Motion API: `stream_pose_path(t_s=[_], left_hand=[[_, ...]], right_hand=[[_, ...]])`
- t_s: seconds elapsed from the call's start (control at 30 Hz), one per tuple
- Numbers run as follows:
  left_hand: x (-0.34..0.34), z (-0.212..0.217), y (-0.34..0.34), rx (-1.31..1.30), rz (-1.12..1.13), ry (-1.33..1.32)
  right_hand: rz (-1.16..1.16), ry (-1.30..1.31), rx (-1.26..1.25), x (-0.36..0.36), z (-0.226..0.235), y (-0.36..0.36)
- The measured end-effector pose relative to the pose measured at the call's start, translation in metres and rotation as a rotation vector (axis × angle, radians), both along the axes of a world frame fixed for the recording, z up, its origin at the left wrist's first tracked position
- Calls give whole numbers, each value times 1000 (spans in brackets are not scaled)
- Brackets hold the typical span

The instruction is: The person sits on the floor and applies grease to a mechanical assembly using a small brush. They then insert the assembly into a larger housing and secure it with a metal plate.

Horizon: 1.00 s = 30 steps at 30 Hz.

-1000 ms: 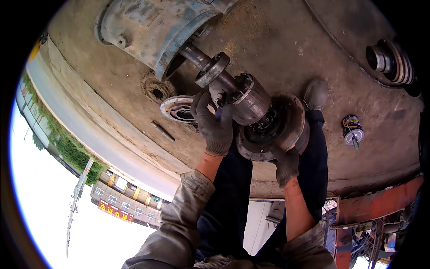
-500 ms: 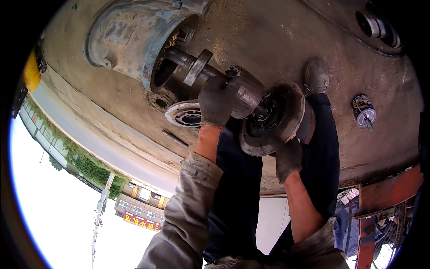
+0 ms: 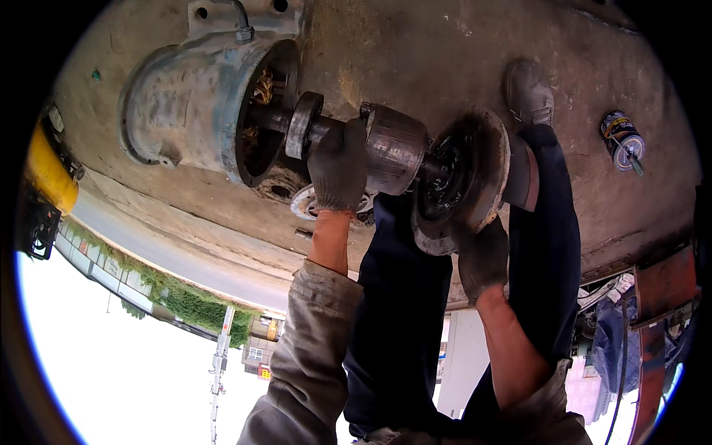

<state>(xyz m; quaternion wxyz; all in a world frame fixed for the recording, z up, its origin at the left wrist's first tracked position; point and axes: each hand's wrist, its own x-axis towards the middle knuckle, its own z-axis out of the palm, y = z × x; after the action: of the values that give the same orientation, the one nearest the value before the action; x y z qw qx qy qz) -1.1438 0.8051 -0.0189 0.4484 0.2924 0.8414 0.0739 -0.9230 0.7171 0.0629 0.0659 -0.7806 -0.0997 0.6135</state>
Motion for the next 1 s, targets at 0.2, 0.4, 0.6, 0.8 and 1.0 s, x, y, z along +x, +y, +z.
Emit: stream_pose_path(t_s=[0.2,0.4,0.6,0.8,1.0], left_hand=[[-24,1,-2,118,-8,-11],[-52,11,15,300,-204,117],[-94,2,19,307,-756,379],[-87,8,26,254,-630,395],[-69,4,50,95,-328,254]], right_hand=[[-29,-35,26,-30,11,8],[-138,21,56,-53,23,49],[52,-54,65,-68,27,72],[136,-84,131,-70,23,70],[112,-119,134,-60,28,90]])
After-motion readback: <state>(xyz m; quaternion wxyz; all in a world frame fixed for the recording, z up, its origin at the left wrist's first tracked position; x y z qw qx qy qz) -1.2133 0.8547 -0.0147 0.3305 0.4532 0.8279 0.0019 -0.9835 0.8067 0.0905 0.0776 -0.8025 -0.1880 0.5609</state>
